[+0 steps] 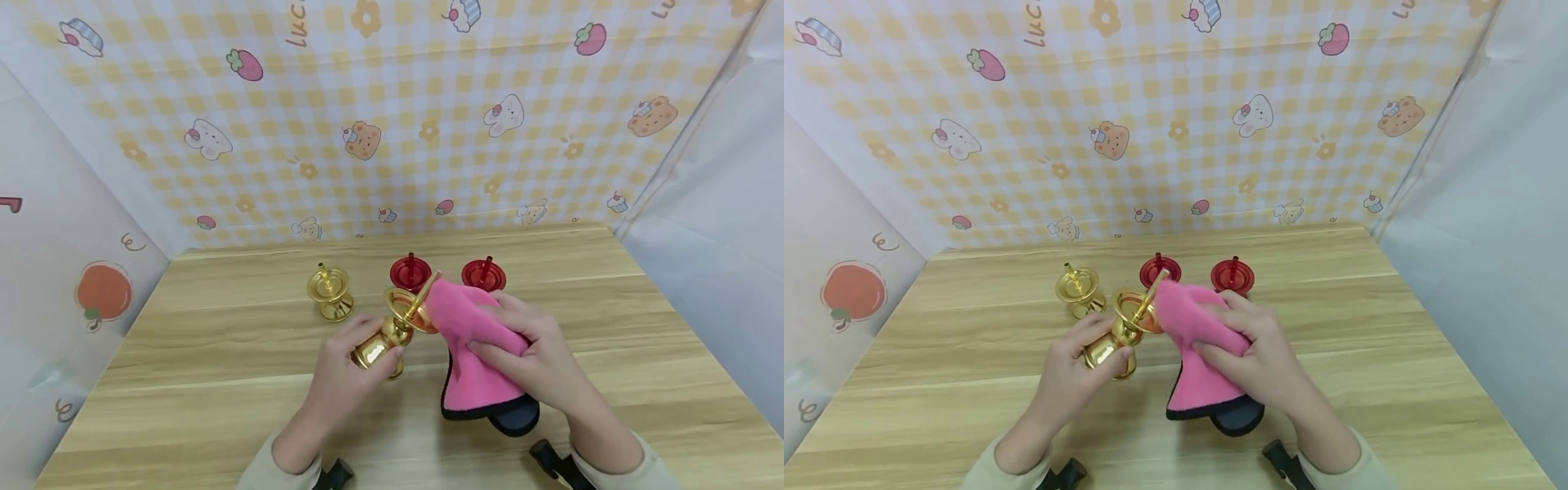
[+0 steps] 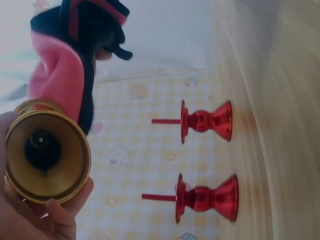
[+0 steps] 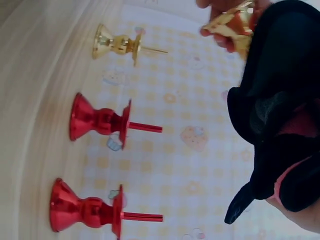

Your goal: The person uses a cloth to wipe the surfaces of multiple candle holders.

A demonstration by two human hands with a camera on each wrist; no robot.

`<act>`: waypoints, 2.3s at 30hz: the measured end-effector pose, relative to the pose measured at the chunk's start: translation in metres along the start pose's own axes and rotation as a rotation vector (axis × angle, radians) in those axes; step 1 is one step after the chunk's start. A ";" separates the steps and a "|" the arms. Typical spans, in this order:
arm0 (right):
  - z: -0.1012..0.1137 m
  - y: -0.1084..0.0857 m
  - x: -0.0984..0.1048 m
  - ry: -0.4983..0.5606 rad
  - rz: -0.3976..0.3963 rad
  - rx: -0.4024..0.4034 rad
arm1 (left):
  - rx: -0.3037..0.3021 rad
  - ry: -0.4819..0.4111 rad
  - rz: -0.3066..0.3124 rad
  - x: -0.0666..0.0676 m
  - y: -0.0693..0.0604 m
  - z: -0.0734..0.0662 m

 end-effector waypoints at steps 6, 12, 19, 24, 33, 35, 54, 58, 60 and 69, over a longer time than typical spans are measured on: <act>0.007 0.001 -0.003 -0.020 0.044 0.075 | -0.094 0.078 0.001 0.003 0.001 0.001; 0.006 0.000 -0.005 -0.008 0.010 0.020 | -0.263 0.297 -0.047 0.003 0.001 -0.003; 0.004 -0.001 -0.008 0.099 -0.067 -0.028 | -0.355 0.423 -0.089 0.003 0.001 -0.007; 0.005 -0.001 -0.007 0.166 -0.168 -0.007 | -0.388 0.437 -0.088 0.003 0.001 -0.010; 0.008 0.000 -0.006 0.169 -0.391 -0.052 | -0.399 0.423 -0.108 0.001 -0.001 -0.013; 0.009 0.000 -0.005 0.172 -0.442 -0.049 | -0.392 0.419 -0.118 0.001 -0.001 -0.013; 0.001 0.003 0.013 -0.140 -0.035 0.141 | -0.371 0.410 0.082 -0.005 -0.002 -0.009; -0.005 0.002 0.016 -0.158 0.142 0.065 | -0.383 0.444 0.143 -0.004 -0.002 -0.006; -0.007 0.002 0.017 -0.152 0.220 0.054 | -0.396 0.464 0.179 -0.004 -0.002 -0.004; -0.017 -0.001 0.025 -0.071 0.421 0.058 | -0.484 0.452 0.361 -0.006 -0.003 0.000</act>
Point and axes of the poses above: each hand's wrist, its own y-axis towards the middle knuckle, its own x-axis out of the back of the hand, z = x × y, the point moved 2 cm from there along y, towards the middle knuckle, and after that the axes turned 5 degrees about x, right-handed, at the moved point
